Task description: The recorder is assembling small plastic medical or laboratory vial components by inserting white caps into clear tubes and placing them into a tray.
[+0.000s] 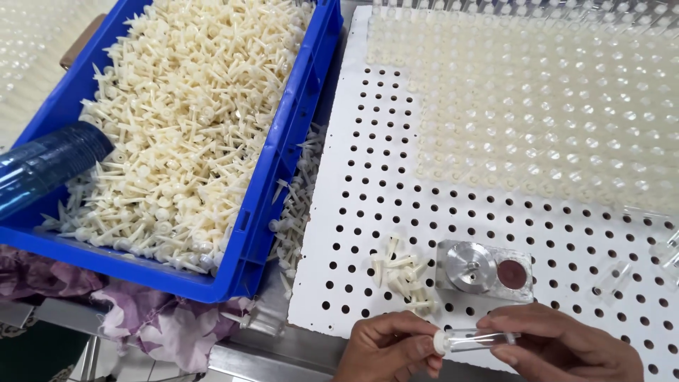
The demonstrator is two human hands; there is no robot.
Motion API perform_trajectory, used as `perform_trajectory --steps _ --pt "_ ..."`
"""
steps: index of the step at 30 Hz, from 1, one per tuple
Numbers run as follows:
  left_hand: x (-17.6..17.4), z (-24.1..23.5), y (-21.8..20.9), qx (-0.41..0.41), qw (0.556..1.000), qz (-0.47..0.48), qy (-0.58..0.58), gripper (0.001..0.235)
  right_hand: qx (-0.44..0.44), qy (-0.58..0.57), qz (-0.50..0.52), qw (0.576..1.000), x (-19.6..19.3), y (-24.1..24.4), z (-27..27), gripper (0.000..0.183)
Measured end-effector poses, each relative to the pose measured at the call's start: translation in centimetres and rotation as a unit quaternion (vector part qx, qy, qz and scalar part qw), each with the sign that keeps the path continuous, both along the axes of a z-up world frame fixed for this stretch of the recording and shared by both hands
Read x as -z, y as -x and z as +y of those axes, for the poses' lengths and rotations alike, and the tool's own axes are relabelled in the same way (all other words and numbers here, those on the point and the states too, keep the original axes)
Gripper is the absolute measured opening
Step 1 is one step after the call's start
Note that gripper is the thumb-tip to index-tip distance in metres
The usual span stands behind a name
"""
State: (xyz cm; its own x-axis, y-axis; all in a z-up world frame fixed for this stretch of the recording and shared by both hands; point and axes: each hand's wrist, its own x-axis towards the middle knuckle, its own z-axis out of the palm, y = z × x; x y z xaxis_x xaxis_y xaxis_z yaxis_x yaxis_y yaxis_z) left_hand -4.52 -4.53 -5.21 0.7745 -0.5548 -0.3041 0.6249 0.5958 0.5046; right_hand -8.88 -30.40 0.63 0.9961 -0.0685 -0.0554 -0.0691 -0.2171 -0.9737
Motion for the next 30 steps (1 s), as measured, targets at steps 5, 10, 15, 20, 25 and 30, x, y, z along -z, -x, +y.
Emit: perform_trajectory --steps 5,10,15,20,25,30 --pt "-1.3 -0.7 0.9 -0.083 0.984 -0.139 -0.068 0.011 0.082 -0.015 0.145 0.986 1.7 0.9 -0.9 0.023" --pt "-2.3 -0.7 1.1 -0.171 0.896 -0.339 -0.229 0.015 0.103 -0.124 0.161 0.974 5.0 1.2 -1.0 0.022" --pt "-4.0 -0.7 1.2 -0.195 0.807 -0.438 -0.343 0.018 0.131 -0.153 0.168 0.965 6.6 1.1 -1.0 0.019" --pt "-5.5 -0.6 0.6 -0.246 0.728 -0.525 -0.366 0.015 0.119 -0.189 0.311 0.924 8.1 0.2 -2.6 0.022" --pt "-3.6 0.6 -0.6 -0.248 0.719 -0.540 -0.360 0.020 0.111 0.031 0.235 0.965 0.7 -4.0 -0.4 0.024" --pt "-1.5 1.9 -3.7 -0.224 0.692 -0.496 -0.474 0.039 0.020 0.449 -0.110 0.887 -11.5 -16.4 3.9 0.027"
